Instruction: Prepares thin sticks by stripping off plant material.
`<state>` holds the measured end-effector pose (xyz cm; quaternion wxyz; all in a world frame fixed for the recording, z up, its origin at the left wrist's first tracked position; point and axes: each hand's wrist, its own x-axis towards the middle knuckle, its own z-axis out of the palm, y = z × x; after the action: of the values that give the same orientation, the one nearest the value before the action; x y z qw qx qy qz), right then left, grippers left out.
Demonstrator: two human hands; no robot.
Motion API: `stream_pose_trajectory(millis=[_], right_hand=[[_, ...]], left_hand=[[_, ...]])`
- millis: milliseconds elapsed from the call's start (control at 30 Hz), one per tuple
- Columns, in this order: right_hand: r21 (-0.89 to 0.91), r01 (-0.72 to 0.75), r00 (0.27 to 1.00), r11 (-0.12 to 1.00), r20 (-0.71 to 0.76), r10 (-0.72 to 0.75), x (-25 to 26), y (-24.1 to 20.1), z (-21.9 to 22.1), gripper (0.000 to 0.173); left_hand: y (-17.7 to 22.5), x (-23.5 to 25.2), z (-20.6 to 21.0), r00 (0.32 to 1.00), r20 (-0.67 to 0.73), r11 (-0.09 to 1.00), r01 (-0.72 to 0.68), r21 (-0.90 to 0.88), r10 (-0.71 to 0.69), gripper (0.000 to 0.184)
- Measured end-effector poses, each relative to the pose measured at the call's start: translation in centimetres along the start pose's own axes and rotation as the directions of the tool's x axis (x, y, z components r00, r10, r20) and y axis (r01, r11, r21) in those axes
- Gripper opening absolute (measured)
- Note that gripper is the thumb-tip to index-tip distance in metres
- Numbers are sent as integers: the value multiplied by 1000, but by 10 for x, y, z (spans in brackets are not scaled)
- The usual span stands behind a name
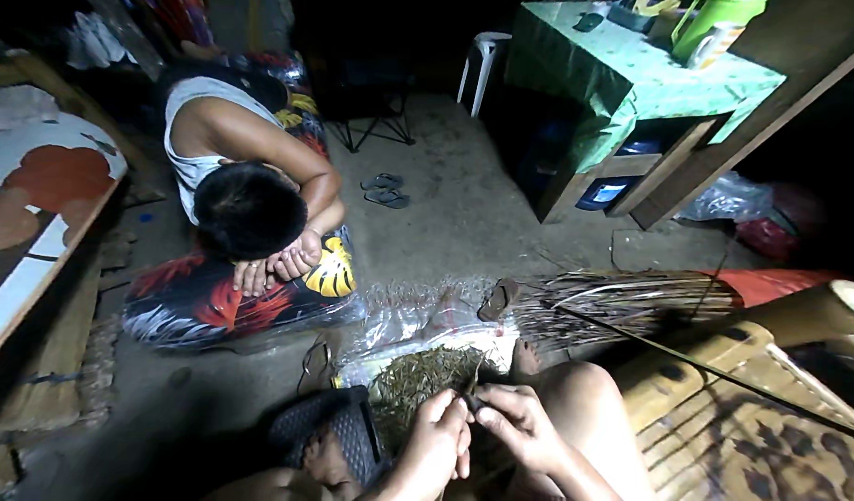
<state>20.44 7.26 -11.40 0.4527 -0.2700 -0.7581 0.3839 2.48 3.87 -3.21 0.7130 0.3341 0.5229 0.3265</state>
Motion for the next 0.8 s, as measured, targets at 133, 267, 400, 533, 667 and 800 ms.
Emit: stream_pose_trajectory(millis=[133,267,400,533,667,800], right_hand=[[-112,-62,991,992,-124,48,4,12,-11,42],[66,-219,967,973,-120,226,5,8,-17,39],[311,-280,957,908,19,289,5,-3,-11,31],[358,-265,947,895,-77,311,12,1,-12,27],[205,-240,965,949,-58,257,10,-3,-18,26],[-7,-57,998,998,17,57,2,-4,-10,37]], left_hand=[[2,-3,3,1000,28,1000,7,28,-7,24],[0,-4,2,1000,22,1000,1,27,-1,24],[0,-3,2,999,45,1000,0,22,-1,25],[-1,-3,2,999,50,1000,1,31,-3,23],[-1,-4,3,1000,9,999,-12,35,12,23],[-3,-2,2,1000,-6,999,-29,14,29,23]])
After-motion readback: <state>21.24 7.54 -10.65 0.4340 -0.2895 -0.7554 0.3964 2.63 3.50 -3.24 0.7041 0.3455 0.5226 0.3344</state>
